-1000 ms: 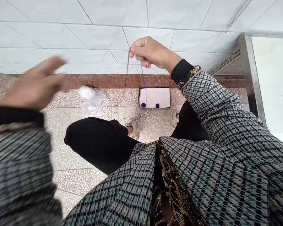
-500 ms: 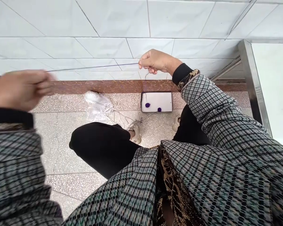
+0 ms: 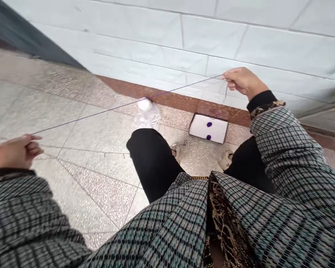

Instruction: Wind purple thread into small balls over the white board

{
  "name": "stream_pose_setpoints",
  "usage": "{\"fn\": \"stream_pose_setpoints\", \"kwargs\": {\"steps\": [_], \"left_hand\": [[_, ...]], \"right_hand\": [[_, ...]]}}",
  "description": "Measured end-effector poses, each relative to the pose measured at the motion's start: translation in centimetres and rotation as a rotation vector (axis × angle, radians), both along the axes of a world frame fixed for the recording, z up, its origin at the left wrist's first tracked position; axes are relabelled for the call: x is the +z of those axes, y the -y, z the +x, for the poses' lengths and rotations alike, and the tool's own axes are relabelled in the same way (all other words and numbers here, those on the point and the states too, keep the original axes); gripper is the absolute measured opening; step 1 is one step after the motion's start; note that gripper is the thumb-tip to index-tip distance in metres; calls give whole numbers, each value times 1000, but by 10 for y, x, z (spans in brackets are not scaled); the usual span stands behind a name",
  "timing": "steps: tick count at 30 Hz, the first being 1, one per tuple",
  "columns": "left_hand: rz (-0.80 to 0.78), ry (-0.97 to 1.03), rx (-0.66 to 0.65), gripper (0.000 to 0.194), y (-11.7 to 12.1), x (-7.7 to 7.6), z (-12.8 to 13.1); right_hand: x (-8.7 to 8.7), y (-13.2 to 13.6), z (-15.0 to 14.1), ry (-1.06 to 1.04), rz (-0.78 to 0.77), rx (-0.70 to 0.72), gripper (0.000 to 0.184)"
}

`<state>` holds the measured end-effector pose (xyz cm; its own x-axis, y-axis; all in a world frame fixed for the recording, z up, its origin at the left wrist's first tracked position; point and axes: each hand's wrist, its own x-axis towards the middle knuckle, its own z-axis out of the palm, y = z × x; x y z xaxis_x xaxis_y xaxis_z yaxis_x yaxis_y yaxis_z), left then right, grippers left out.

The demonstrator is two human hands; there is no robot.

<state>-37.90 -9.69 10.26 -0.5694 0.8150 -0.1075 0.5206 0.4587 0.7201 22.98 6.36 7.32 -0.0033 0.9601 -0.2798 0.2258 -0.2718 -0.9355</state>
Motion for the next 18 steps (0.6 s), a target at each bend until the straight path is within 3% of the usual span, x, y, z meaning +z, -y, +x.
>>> {"fn": "stream_pose_setpoints", "kwargs": {"steps": [2,5,13,18], "left_hand": [[-21,115,160,36,7,-8,-15],[69,313,226,30,1,-19,-22],[326,563,-28,12,-12,-34,-19],[312,550,-92,7,-21,-32,-14]], "right_hand": [[8,1,2,5,7,-46,35],[17,3,8,35,59,-149,38],[23,7,32,5,175,-498,50],[25,9,43,-20,265,-619,52]]}}
